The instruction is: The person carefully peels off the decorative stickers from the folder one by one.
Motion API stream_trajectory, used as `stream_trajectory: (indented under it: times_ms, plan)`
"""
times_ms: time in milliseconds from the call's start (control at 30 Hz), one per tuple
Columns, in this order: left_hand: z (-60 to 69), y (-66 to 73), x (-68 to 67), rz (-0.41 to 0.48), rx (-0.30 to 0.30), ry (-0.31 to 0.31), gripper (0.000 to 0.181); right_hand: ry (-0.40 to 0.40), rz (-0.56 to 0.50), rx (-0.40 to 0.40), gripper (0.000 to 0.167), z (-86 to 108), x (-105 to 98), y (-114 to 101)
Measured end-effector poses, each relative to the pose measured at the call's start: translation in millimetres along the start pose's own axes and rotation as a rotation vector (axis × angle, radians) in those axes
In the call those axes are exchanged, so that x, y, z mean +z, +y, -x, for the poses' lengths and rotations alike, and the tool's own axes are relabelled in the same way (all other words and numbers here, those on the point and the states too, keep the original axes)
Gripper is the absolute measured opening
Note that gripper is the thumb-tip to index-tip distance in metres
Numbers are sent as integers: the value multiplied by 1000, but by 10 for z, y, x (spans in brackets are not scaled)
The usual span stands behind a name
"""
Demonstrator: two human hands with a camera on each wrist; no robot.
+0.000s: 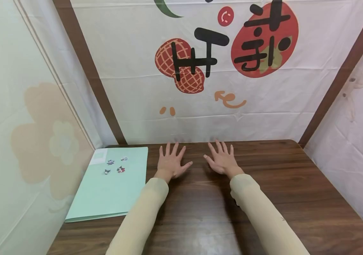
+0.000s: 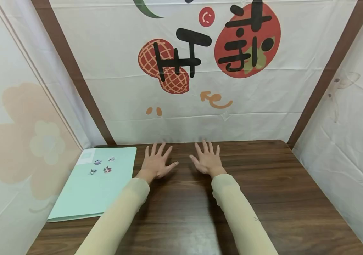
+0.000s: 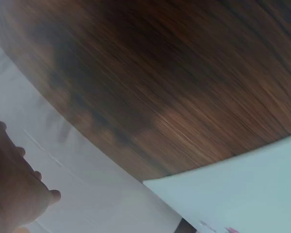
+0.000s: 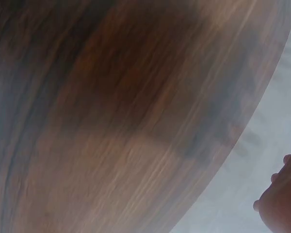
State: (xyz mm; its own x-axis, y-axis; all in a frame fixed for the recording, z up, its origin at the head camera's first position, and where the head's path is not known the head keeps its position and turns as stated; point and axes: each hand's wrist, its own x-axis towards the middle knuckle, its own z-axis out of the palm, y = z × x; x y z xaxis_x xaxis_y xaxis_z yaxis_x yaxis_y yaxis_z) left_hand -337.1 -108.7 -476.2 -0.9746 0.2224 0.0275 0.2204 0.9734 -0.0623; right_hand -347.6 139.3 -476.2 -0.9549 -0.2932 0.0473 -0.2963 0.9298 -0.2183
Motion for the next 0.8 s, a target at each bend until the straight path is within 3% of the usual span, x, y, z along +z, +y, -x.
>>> stream_trajectory:
  times_ms: [300, 600, 800]
  plan:
    - [203, -293, -36, -51, -2, -25, 88, 7, 29, -85, 72, -20, 101, -267]
    - [221, -459, -108, -18, -23, -3, 87, 1, 35, -125, 73, -91, 79, -452]
    - [306, -688, -107, 11, -35, -22, 88, 4, 23, -182, 71, -77, 117, -677]
